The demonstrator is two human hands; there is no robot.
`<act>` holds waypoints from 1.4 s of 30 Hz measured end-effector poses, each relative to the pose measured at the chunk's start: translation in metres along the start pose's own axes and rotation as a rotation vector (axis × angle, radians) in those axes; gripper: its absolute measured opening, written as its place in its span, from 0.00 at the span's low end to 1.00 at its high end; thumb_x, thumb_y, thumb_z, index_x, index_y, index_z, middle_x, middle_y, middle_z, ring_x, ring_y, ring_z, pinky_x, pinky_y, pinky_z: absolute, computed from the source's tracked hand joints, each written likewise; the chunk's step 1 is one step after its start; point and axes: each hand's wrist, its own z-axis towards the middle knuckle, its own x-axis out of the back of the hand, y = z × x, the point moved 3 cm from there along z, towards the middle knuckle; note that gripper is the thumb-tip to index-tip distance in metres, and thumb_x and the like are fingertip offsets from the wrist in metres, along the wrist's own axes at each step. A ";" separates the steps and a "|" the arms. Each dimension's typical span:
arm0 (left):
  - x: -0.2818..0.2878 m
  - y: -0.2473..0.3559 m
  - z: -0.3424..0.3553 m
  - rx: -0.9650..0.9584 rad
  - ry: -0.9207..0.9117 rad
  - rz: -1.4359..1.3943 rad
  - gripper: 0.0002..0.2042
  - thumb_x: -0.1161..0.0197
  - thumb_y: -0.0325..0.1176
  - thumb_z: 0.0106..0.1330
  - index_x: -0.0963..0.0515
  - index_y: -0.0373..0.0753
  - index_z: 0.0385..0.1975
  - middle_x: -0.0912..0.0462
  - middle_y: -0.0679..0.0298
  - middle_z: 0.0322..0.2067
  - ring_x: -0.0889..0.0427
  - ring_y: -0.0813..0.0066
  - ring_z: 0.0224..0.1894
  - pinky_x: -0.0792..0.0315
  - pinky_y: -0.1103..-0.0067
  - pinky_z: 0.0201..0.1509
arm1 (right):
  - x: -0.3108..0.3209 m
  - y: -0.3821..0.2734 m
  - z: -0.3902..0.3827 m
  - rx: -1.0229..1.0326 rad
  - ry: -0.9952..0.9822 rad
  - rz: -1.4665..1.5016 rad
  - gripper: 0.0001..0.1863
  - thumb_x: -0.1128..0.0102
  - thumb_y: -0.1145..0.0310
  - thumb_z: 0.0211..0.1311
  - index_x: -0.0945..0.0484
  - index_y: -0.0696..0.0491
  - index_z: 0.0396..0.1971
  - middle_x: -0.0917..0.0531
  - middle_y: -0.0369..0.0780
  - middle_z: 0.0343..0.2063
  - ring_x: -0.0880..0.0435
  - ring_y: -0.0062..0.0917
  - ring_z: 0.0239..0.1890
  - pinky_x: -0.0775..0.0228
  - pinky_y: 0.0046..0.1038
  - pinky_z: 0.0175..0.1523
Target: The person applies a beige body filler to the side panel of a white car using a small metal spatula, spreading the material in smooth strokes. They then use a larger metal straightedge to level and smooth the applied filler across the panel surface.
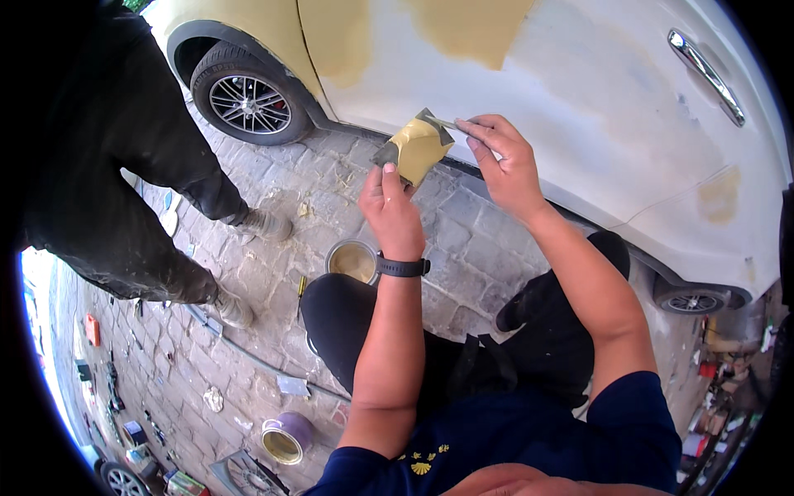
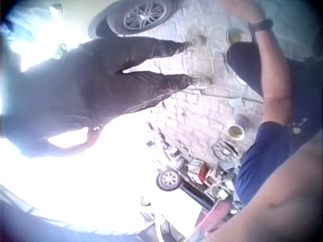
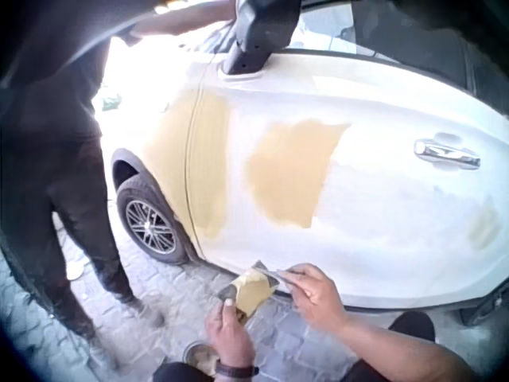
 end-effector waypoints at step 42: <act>-0.004 -0.017 0.002 -0.002 0.007 0.034 0.14 0.48 0.35 0.85 0.19 0.31 0.52 0.13 0.60 0.47 0.12 0.72 0.49 0.15 0.70 0.56 | 0.046 0.054 0.076 0.462 0.212 -1.079 0.19 0.37 0.72 0.65 0.12 0.47 0.55 0.16 0.33 0.48 0.17 0.33 0.51 0.27 0.38 0.59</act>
